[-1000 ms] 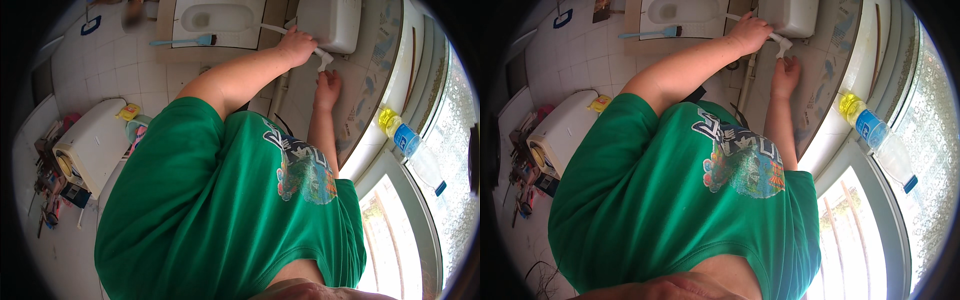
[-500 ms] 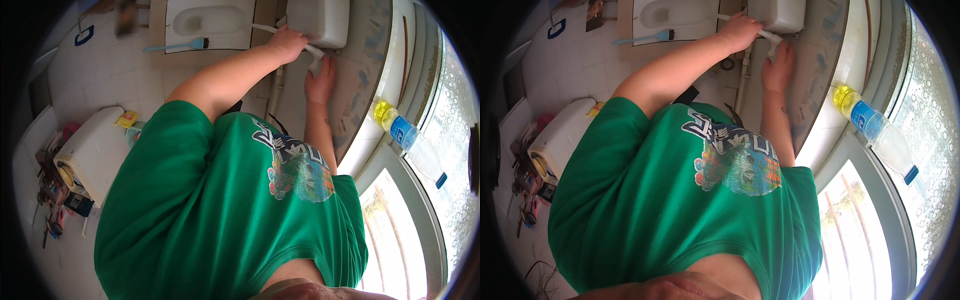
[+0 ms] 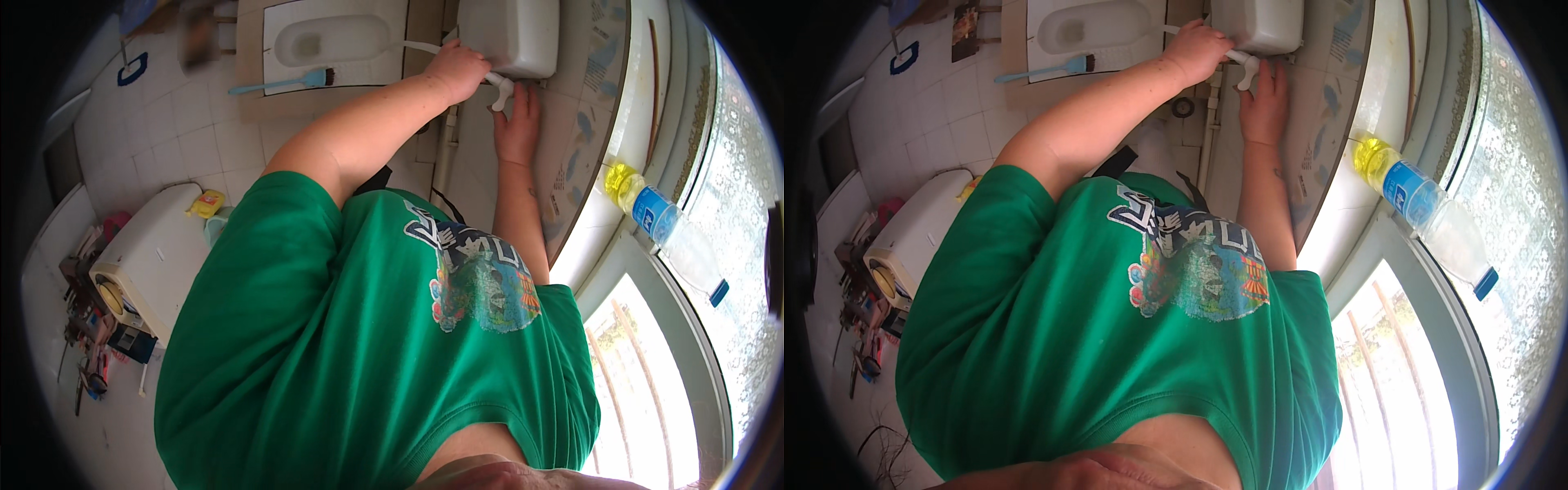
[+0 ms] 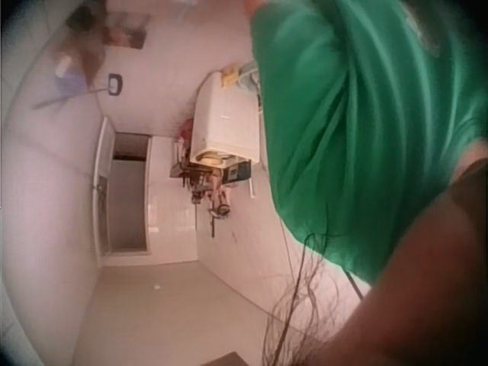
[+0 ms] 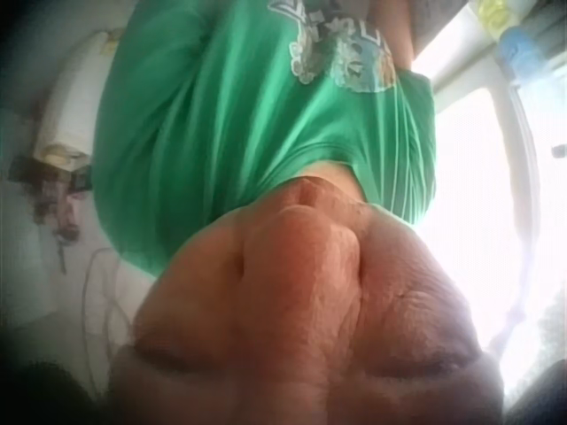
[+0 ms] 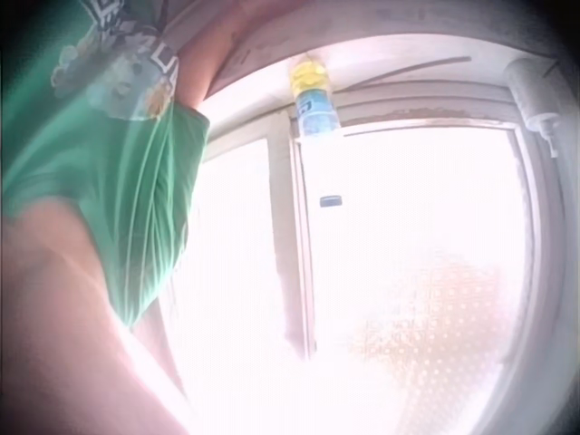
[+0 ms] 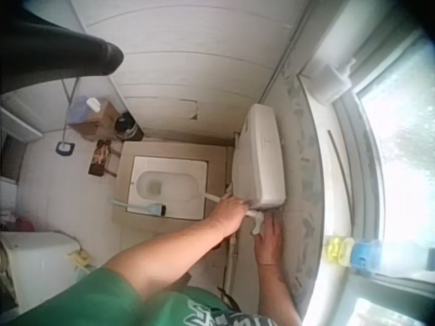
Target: The person works on a toilet in a small bathroom, handling a flexible white hose and connecting it to the toilet tank. They repeatedly adjust and reattach the hose, then lift and reposition the tank lid.
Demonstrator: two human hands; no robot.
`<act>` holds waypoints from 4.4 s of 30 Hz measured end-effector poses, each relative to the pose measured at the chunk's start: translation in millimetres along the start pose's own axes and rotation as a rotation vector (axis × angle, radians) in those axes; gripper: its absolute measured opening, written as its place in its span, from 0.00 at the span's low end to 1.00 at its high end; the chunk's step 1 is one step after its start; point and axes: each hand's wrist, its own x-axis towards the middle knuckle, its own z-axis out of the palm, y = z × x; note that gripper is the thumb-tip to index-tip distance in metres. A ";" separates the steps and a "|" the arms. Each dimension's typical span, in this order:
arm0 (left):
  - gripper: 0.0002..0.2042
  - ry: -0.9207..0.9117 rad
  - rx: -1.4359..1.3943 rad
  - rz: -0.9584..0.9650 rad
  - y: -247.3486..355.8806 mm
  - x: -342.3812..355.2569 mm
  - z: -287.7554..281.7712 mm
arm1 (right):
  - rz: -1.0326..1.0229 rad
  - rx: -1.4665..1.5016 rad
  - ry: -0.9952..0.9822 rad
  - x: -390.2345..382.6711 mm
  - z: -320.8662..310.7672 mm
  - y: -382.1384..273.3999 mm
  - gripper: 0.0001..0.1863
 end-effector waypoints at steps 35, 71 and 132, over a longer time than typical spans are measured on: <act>0.15 0.029 -0.043 0.006 3.7 -3.2 14.0 | 0.378 0.213 -0.087 -24.3 2.8 23.1 0.35; 0.20 -0.351 -0.342 -0.658 -221.7 -396.8 62.3 | 0.105 0.196 -0.965 -187.2 102.2 -30.9 0.16; 0.20 -0.300 -0.527 -0.915 -222.3 -518.9 97.9 | -0.142 -0.070 -1.203 -177.5 126.2 -85.0 0.18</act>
